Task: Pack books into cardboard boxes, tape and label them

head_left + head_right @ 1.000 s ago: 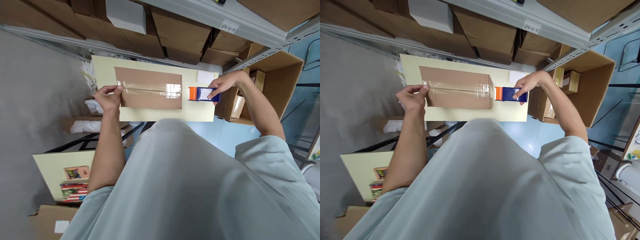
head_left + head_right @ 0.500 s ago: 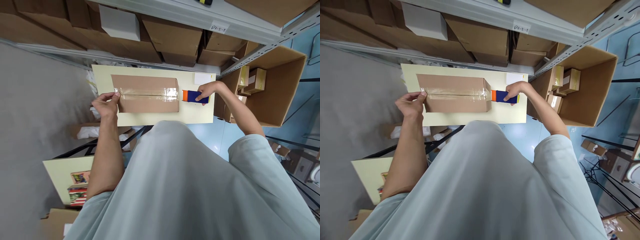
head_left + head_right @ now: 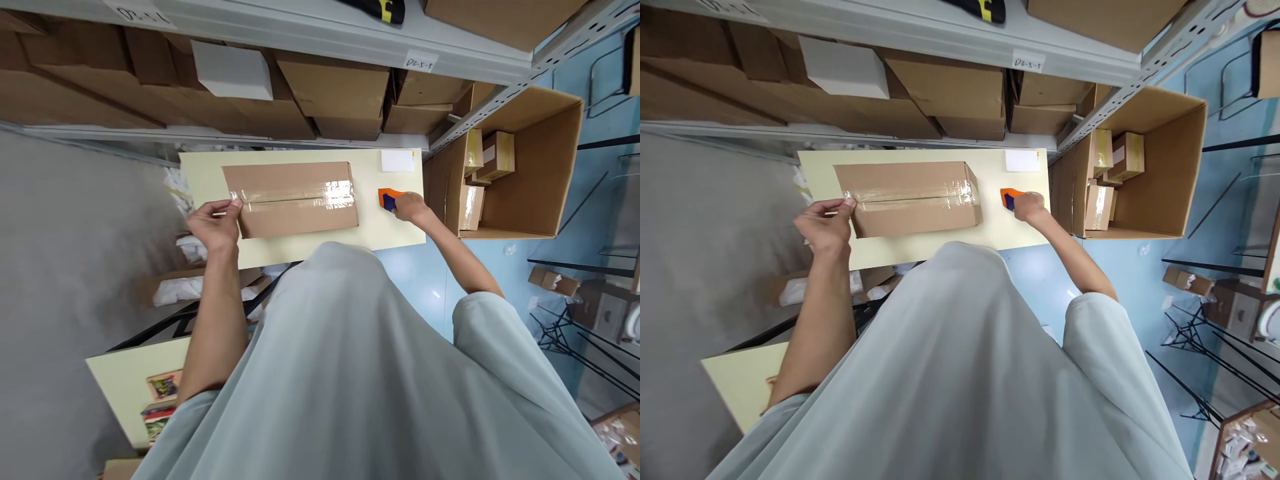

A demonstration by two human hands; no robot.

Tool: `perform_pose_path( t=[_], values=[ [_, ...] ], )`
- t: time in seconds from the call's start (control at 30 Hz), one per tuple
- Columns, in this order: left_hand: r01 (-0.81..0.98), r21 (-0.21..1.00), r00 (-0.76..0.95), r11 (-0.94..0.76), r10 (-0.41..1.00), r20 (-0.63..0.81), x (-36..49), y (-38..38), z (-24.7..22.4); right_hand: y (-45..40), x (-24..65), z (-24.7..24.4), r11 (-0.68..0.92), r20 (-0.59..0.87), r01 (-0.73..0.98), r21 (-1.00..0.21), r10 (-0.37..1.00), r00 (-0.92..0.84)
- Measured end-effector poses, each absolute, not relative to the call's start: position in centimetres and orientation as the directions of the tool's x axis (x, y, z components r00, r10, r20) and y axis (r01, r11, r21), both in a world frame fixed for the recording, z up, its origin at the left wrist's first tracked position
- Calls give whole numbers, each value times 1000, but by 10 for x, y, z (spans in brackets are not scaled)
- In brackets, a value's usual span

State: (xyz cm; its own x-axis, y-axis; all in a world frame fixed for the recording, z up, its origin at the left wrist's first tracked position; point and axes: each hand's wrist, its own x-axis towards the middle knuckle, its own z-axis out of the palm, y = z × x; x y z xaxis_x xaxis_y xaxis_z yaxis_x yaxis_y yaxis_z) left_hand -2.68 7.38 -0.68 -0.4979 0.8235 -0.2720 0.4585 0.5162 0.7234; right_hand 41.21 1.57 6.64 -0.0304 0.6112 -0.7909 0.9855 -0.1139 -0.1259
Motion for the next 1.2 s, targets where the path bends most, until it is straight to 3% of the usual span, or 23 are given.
perform_pose_path(
  t=[0.1,0.23,0.3,0.37,0.47,0.53,0.63,0.83,1.1,1.2],
  values=[
    [452,738,-471,500,837,-279,-35,77,-10,-2,412,84,-166,-769,985,-43,635,73],
    [487,709,-448,510,843,-298,-46,79,-2,-6,400,113,-203,-669,977,-64,736,109],
    [535,704,-452,467,862,-229,-40,79,10,2,389,127,-218,-601,972,-86,789,124],
    [595,736,-373,324,922,-104,-22,79,28,16,375,143,-207,-525,969,-132,844,108],
    [540,841,0,-44,999,52,24,84,65,49,344,171,-163,-444,966,-200,894,59],
    [449,852,193,-268,961,200,56,94,90,76,319,191,-124,-395,967,-224,918,26],
    [387,819,260,-424,902,344,88,123,122,118,279,218,-28,-287,968,-248,957,-46],
    [374,813,193,-447,895,403,101,202,142,206,234,248,119,-48,976,-183,990,-129],
    [315,874,152,-370,929,338,128,231,121,284,219,245,98,-173,991,-88,979,-112],
    [349,863,176,-364,930,322,117,215,112,285,222,234,99,-107,989,-108,988,-110]
  ],
)
